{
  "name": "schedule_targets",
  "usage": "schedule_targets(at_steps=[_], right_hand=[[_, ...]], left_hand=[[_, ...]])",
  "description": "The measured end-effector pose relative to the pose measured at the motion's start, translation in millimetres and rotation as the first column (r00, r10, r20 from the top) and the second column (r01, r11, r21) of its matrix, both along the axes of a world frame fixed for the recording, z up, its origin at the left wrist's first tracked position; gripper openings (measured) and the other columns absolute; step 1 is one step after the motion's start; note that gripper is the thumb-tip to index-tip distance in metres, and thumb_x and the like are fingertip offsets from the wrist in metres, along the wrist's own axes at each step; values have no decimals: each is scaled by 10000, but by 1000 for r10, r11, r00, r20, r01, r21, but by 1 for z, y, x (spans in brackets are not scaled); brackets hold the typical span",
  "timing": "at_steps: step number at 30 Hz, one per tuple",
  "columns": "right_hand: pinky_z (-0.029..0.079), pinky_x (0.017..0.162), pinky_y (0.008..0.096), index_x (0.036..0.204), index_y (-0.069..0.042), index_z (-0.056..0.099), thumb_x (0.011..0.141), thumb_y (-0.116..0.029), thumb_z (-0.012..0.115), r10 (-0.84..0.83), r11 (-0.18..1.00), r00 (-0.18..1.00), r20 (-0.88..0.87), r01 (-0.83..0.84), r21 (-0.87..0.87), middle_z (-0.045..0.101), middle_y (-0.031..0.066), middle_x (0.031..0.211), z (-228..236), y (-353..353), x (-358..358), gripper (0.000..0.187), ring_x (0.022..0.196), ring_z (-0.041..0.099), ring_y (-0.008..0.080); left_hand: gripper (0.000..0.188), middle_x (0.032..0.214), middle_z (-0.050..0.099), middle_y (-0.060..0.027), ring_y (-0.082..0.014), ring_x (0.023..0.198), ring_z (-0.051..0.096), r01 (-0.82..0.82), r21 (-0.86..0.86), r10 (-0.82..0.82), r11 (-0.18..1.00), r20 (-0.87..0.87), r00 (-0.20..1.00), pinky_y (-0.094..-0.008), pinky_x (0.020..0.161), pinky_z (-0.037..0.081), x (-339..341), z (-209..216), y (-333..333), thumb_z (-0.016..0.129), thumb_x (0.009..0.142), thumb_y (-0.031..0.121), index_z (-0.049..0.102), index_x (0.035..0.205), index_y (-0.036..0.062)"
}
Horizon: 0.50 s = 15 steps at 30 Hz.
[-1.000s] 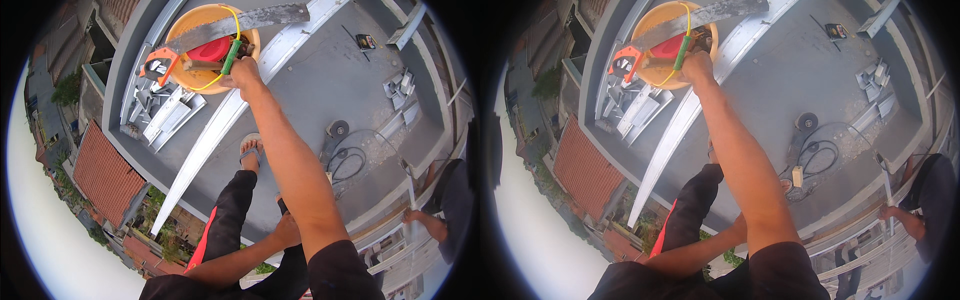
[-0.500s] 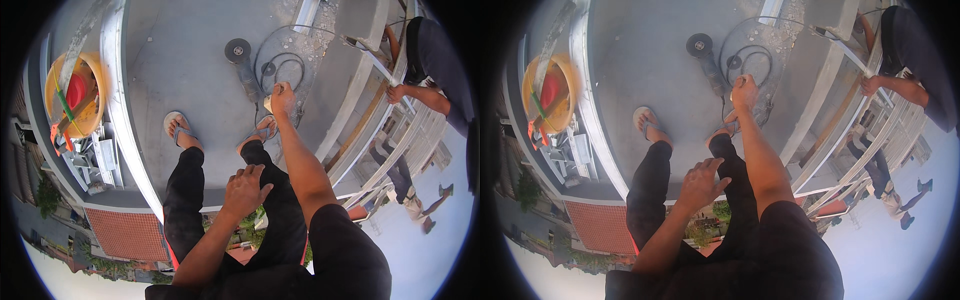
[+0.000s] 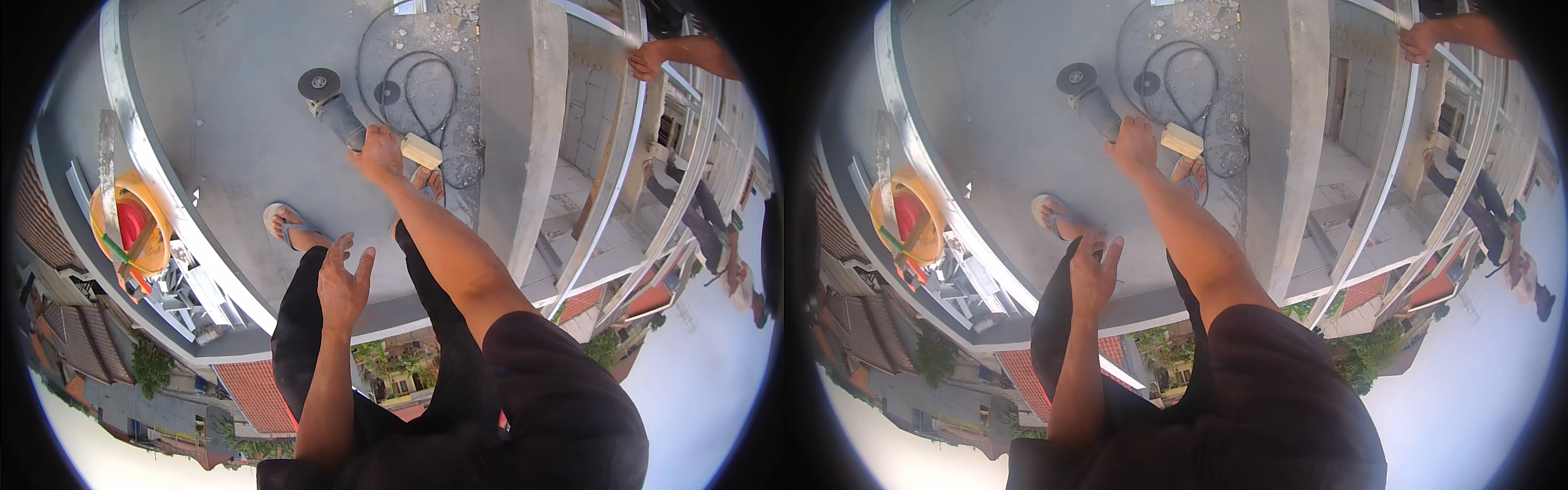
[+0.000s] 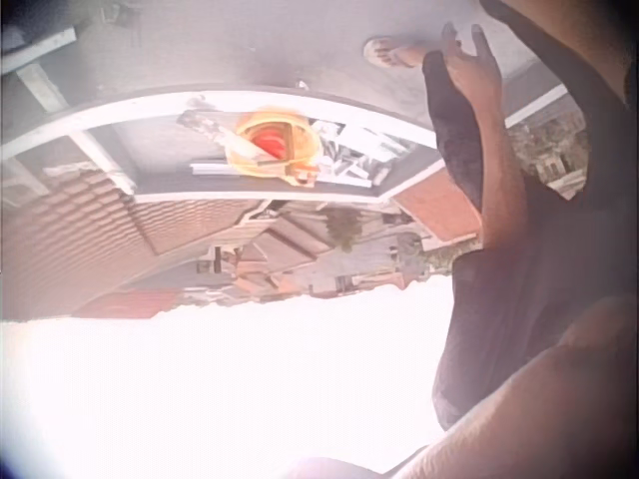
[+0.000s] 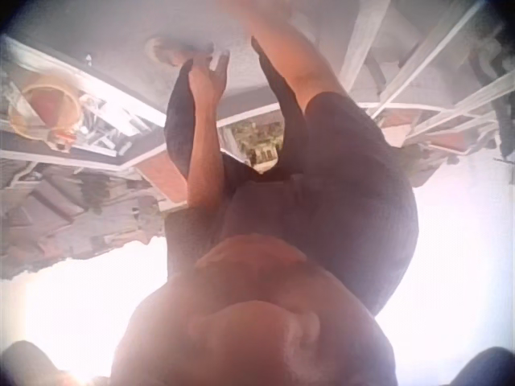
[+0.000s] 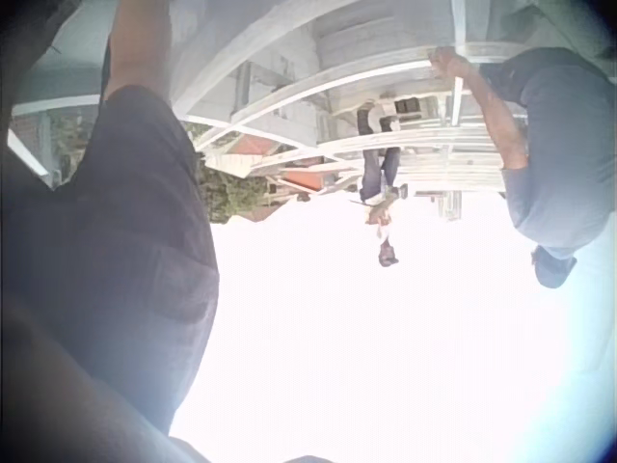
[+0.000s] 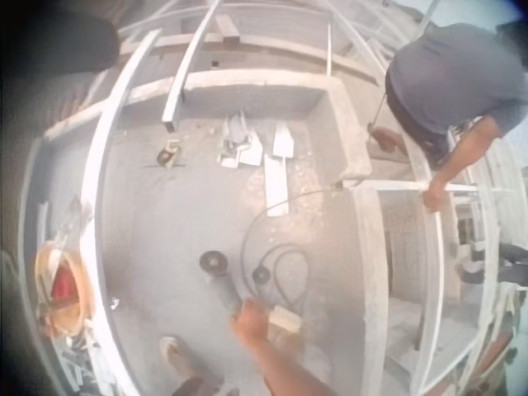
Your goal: The person assembles a metal roof frame on a rooftop. They mark and cut metal bars using a grinder, then position and secure the bars into the frame structure with assistance from other workers.
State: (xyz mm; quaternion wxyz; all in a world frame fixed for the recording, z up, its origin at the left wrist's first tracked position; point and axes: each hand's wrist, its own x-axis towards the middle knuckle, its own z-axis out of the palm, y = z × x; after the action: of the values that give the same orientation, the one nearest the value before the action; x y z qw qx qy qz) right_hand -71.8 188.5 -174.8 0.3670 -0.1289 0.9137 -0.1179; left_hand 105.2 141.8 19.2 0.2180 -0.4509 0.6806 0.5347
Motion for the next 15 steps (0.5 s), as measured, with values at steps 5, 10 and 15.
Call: schedule_targets(at_steps=[5, 10, 15], right_hand=[[550, 819, 428, 1044, 99, 640, 758, -386, 803, -134, 971, 803, 580, 225, -87, 720, 246, 917, 196, 63, 19, 586, 901, 729, 359], [516, 613, 369, 1113, 77, 617, 783, -370, 796, -102, 924, 645, 758, 344, -168, 665, 169, 751, 405, 116, 49, 583, 655, 672, 233], [524, 919, 425, 1451, 15, 474, 812, -381, 777, 96, 853, 786, 610, 251, -457, 650, 252, 1211, 594, 116, 52, 811, 1024, 685, 342]], left_hand=[[939, 1485, 496, -252, -360, 1386, 490, -577, 347, 538, 739, 211, 816, -498, 1091, 428, 36, 52, 3, 613, 964, 627, 348, 1545, -62], [794, 1344, 584, -154, -254, 1224, 582, -613, 679, 698, 404, 205, 686, -422, 1043, 468, 32, 201, 52, 702, 957, 498, 412, 1490, -14], [421, 1210, 648, -133, -232, 1109, 640, -672, 571, 787, 471, 73, 613, -384, 983, 517, -29, 399, 51, 725, 903, 111, 565, 1264, -35]])
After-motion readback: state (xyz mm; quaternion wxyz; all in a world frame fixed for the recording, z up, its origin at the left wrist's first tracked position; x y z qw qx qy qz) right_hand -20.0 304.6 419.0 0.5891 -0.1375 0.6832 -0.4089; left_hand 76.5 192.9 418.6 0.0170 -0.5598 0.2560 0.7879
